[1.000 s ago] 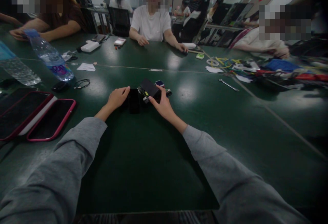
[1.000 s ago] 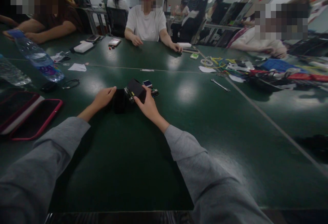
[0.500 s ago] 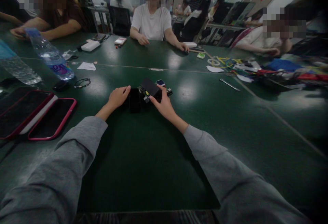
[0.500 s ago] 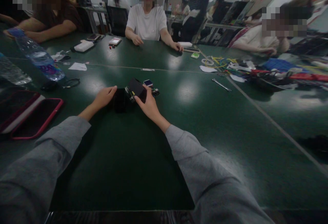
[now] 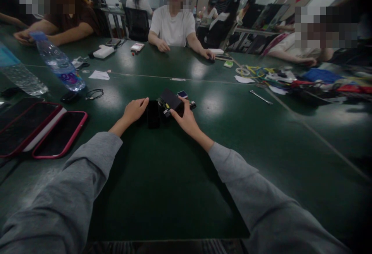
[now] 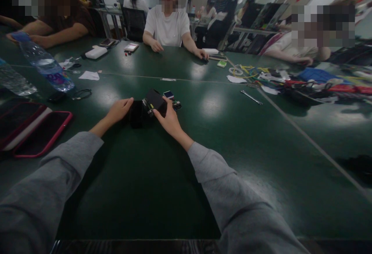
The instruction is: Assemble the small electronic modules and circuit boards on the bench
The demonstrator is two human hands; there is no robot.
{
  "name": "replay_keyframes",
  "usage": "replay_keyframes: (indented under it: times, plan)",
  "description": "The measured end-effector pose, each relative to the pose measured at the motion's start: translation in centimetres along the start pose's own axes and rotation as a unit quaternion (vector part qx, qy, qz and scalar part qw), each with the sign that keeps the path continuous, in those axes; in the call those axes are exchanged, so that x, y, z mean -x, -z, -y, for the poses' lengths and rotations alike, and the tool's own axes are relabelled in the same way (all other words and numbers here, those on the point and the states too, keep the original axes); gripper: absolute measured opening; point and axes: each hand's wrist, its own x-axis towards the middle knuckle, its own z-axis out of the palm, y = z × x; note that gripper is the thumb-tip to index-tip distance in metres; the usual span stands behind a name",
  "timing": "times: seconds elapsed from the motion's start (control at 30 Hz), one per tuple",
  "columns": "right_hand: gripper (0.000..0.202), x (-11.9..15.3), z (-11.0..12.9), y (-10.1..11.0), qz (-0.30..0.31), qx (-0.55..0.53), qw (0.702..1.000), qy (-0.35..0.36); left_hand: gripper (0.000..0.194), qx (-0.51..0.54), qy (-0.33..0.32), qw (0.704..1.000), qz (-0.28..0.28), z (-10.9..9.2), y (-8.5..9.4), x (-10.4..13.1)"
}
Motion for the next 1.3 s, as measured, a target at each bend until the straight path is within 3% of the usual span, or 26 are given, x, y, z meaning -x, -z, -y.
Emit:
replay_keyframes:
  times: [0.33,1.3]
  plan:
    - [0.065,0.11,-0.09,0.07,-0.008,-0.002,1.000,0.019,0.056,0.012,-0.016,1.000,0.015,-0.01,0.19,-0.03]
    - [0.063,0.00,0.63,0.18,-0.010,0.006,1.000,-0.012,0.062,-0.024,0.000,0.999,0.022,-0.07,0.17,0.11]
